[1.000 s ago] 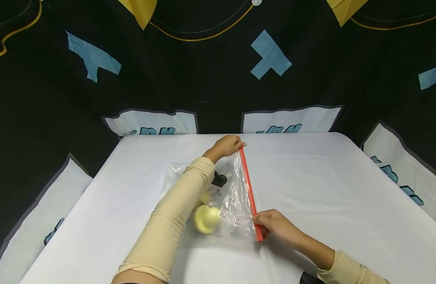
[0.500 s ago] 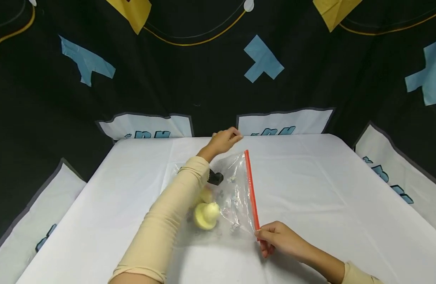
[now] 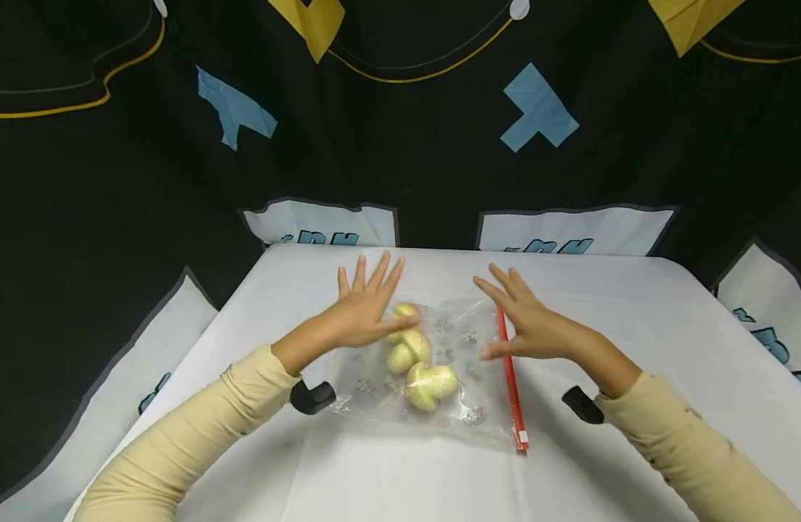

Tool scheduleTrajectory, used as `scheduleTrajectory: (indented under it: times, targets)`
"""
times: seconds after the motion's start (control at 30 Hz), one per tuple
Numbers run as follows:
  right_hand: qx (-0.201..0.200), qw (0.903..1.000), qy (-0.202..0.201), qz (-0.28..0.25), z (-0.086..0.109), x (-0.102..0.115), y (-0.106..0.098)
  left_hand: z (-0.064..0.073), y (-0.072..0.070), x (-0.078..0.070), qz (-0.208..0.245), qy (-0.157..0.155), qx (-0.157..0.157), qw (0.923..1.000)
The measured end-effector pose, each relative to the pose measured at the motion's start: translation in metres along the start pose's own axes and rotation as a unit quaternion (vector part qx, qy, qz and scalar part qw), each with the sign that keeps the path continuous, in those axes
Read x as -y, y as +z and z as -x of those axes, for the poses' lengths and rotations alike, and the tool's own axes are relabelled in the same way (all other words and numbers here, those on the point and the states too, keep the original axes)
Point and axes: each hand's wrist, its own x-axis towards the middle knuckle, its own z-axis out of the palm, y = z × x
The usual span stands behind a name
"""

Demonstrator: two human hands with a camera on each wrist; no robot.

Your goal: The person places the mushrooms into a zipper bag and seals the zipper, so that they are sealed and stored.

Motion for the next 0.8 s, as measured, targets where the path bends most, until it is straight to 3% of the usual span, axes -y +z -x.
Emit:
scheduleTrajectory:
  times: [0.13, 0.23, 0.33, 0.43, 0.6, 0.8]
  targets:
    - [0.102, 0.9935, -0.046, -0.019, -0.025, -0.020, 0.038, 0.008, 0.051, -0.006, -0.020, 0.016, 0.078, 0.9966]
    - [0.164, 0.9849, -0.047, -0.030, -0.027, -0.033, 0.070, 0.016, 0.087, -0.005, 0.024, 0.012, 0.124, 0.9919]
    - [0.193, 0.9788, -0.052, -0.044, -0.024, -0.043, 0.089, 0.022, 0.108, -0.006, 0.078, 0.005, 0.140, 0.9870]
    - [0.200, 0.9765, -0.064, -0.049, -0.023, -0.046, 0.093, 0.024, 0.115, -0.008, 0.106, 0.000, 0.132, 0.9856]
    - [0.202, 0.9764, -0.069, -0.030, -0.035, -0.044, 0.087, 0.024, 0.111, -0.004, 0.117, -0.010, 0.109, 0.9871]
    - [0.216, 0.9743, -0.063, -0.016, -0.044, -0.042, 0.083, 0.021, 0.108, -0.001, 0.130, -0.010, 0.119, 0.9843]
